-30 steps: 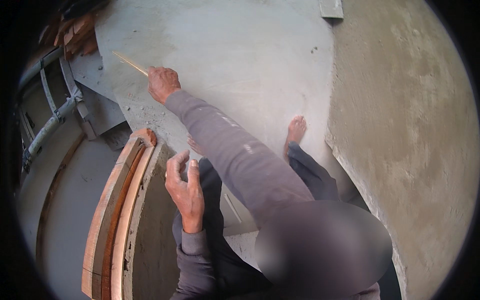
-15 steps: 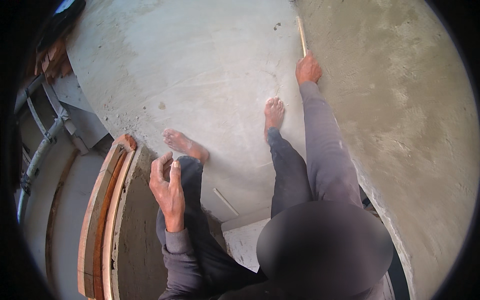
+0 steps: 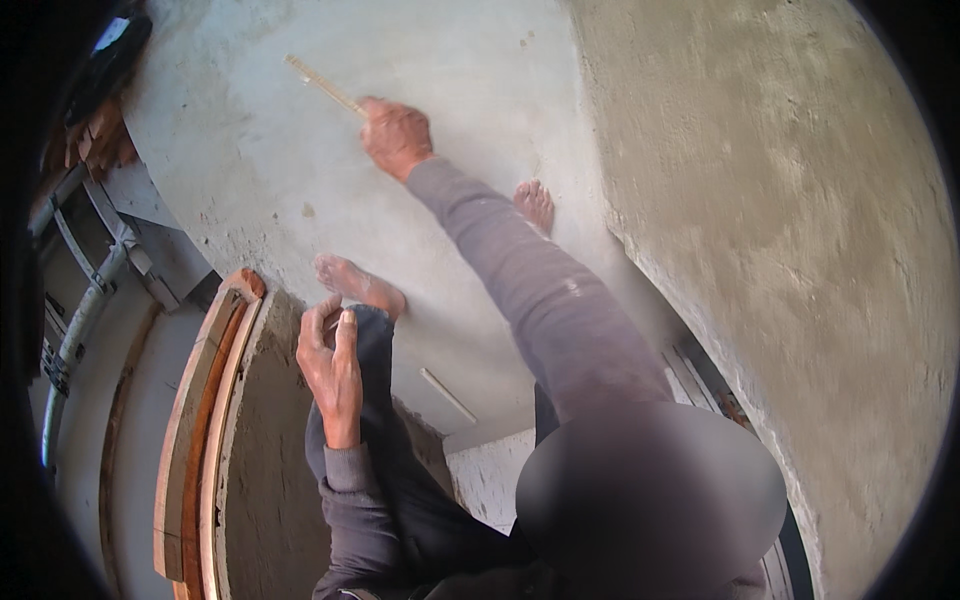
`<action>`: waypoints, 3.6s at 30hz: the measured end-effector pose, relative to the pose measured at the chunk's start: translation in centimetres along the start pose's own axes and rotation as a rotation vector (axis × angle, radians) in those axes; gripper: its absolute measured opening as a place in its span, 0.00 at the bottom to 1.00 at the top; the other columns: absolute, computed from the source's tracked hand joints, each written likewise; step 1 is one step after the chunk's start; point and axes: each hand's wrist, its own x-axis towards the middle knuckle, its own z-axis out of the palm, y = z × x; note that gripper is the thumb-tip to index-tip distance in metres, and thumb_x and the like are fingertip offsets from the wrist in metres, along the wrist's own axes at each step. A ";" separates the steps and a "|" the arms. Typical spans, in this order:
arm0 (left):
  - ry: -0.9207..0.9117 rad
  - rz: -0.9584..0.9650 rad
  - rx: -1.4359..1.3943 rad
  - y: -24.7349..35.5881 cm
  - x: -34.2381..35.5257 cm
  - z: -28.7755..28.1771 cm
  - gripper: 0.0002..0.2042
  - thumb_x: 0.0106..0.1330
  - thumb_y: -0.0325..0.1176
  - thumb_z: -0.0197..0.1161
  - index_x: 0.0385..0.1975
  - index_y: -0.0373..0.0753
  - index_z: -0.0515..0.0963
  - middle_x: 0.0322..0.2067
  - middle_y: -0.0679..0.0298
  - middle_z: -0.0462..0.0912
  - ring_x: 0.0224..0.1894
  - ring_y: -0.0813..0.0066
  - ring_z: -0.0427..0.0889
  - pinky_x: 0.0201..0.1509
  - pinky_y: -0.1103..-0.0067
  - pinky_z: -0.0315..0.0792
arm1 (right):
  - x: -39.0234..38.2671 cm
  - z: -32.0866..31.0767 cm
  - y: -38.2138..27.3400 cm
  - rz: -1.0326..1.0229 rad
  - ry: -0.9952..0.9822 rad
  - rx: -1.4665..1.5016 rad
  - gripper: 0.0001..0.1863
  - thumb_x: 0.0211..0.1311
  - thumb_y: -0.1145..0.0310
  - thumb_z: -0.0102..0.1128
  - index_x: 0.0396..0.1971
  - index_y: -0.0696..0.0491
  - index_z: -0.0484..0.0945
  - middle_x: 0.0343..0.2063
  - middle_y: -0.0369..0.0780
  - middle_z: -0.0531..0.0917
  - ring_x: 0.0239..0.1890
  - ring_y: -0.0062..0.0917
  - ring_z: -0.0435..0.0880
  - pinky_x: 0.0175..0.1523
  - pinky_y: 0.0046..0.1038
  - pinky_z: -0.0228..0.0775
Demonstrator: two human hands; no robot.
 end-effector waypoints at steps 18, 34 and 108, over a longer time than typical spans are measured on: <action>-0.185 0.021 -0.023 -0.1 -2.3 -1.4 0.12 0.62 0.29 0.57 0.43 0.30 0.75 0.35 0.53 0.79 0.42 0.67 0.79 0.48 0.73 0.72 | -27.7 -7.7 25.8 0.801 0.324 -0.534 0.20 0.53 0.67 0.62 0.48 0.50 0.75 0.37 0.47 0.82 0.40 0.42 0.81 0.45 0.41 0.72; -0.273 0.086 0.067 0.1 -2.8 1.6 0.12 0.61 0.27 0.57 0.43 0.30 0.74 0.36 0.53 0.79 0.40 0.64 0.80 0.45 0.72 0.72 | -9.3 3.6 2.1 0.225 -0.036 0.221 0.12 0.52 0.64 0.58 0.33 0.56 0.77 0.27 0.50 0.81 0.35 0.44 0.81 0.43 0.42 0.72; -0.137 0.189 -0.022 17.5 20.7 -6.7 0.15 0.59 0.28 0.60 0.45 0.30 0.72 0.36 0.49 0.77 0.38 0.51 0.78 0.40 0.67 0.71 | 30.9 -8.3 1.4 0.184 0.263 -0.510 0.09 0.56 0.70 0.53 0.37 0.53 0.78 0.30 0.45 0.82 0.32 0.40 0.82 0.38 0.39 0.74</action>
